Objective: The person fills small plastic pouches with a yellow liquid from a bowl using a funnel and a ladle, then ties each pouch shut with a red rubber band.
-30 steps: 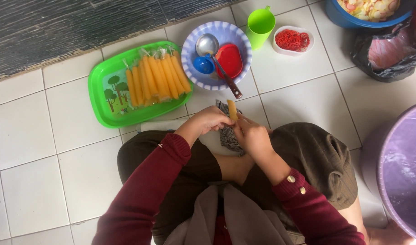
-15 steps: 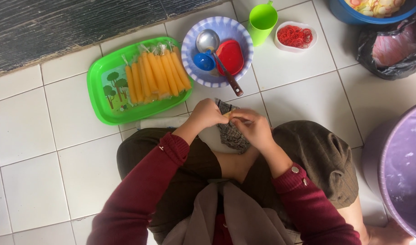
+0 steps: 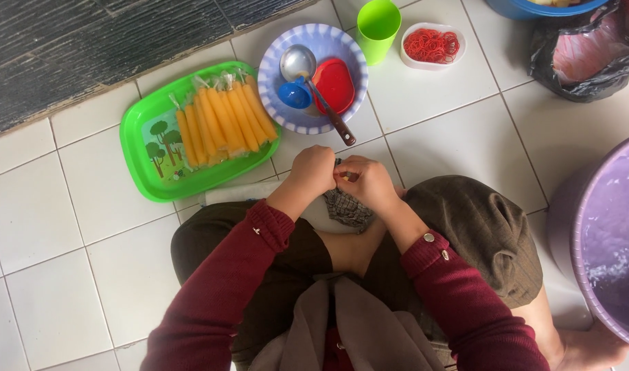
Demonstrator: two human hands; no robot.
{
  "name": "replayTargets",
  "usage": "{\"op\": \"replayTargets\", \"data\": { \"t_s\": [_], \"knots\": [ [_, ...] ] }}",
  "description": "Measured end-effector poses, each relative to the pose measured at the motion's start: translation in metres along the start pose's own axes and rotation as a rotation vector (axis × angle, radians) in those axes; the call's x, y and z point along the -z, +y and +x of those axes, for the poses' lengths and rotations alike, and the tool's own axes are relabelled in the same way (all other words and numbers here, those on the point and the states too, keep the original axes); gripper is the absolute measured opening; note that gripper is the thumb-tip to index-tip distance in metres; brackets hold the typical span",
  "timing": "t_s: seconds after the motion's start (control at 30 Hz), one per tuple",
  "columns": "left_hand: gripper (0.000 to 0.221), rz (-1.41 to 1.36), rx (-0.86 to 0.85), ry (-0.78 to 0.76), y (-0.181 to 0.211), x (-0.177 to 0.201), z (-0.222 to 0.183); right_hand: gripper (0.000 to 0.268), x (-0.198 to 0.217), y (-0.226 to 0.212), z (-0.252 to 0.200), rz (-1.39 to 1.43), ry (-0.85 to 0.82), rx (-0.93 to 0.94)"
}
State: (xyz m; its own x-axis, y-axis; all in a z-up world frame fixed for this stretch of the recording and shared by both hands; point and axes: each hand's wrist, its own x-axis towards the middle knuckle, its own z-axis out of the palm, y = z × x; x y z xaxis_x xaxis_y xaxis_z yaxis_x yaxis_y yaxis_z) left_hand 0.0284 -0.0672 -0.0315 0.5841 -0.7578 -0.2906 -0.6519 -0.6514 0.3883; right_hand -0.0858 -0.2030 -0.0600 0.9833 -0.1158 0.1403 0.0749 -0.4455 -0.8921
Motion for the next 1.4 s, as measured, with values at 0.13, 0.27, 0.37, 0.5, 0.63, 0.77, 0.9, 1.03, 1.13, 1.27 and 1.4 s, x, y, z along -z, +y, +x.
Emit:
{"op": "replayTargets", "data": {
  "t_s": [0.13, 0.27, 0.37, 0.5, 0.63, 0.77, 0.9, 1.03, 1.13, 1.27, 1.4],
  "knots": [
    [0.015, -0.099, 0.047, 0.046, 0.005, 0.004, -0.007, 0.014, 0.006, -0.008, 0.003, -0.065, 0.052, 0.033],
    [0.012, -0.349, 0.063, 0.113, 0.013, 0.012, -0.019, 0.01, 0.007, -0.008, 0.001, -0.18, 0.128, 0.038],
    [0.014, -0.509, 0.093, 0.228, 0.008, 0.0, -0.023, 0.01, 0.002, -0.003, 0.001, -0.263, 0.186, 0.008],
    [0.02, -0.788, 0.209, 0.363, 0.001, -0.023, -0.029, 0.008, -0.004, 0.0, 0.002, -0.312, 0.253, -0.035],
    [0.029, -1.007, 0.308, 0.408, 0.013, -0.035, -0.036, 0.007, -0.009, -0.005, 0.001, -0.323, 0.27, -0.028],
    [0.032, -1.128, 0.318, 0.603, 0.026, -0.053, -0.039, 0.005, -0.02, -0.006, -0.002, -0.29, 0.373, -0.012],
    [0.029, -1.004, 0.229, 0.823, 0.042, -0.067, -0.035, 0.005, -0.023, -0.006, -0.004, -0.328, 0.472, 0.029],
    [0.03, -0.959, 0.213, 0.845, 0.039, -0.08, -0.032, 0.005, -0.025, -0.002, -0.006, -0.337, 0.521, 0.031],
    [0.03, -0.976, 0.23, 0.832, 0.044, -0.074, -0.035, 0.006, -0.029, 0.006, -0.009, -0.348, 0.547, 0.034],
    [0.024, -1.041, 0.177, 0.774, 0.044, -0.061, -0.038, 0.007, -0.033, 0.012, -0.01, -0.361, 0.557, 0.027],
    [0.02, -1.069, 0.136, 0.692, 0.034, -0.05, -0.035, 0.003, -0.03, 0.014, -0.01, -0.297, 0.534, 0.058]
  ]
}}
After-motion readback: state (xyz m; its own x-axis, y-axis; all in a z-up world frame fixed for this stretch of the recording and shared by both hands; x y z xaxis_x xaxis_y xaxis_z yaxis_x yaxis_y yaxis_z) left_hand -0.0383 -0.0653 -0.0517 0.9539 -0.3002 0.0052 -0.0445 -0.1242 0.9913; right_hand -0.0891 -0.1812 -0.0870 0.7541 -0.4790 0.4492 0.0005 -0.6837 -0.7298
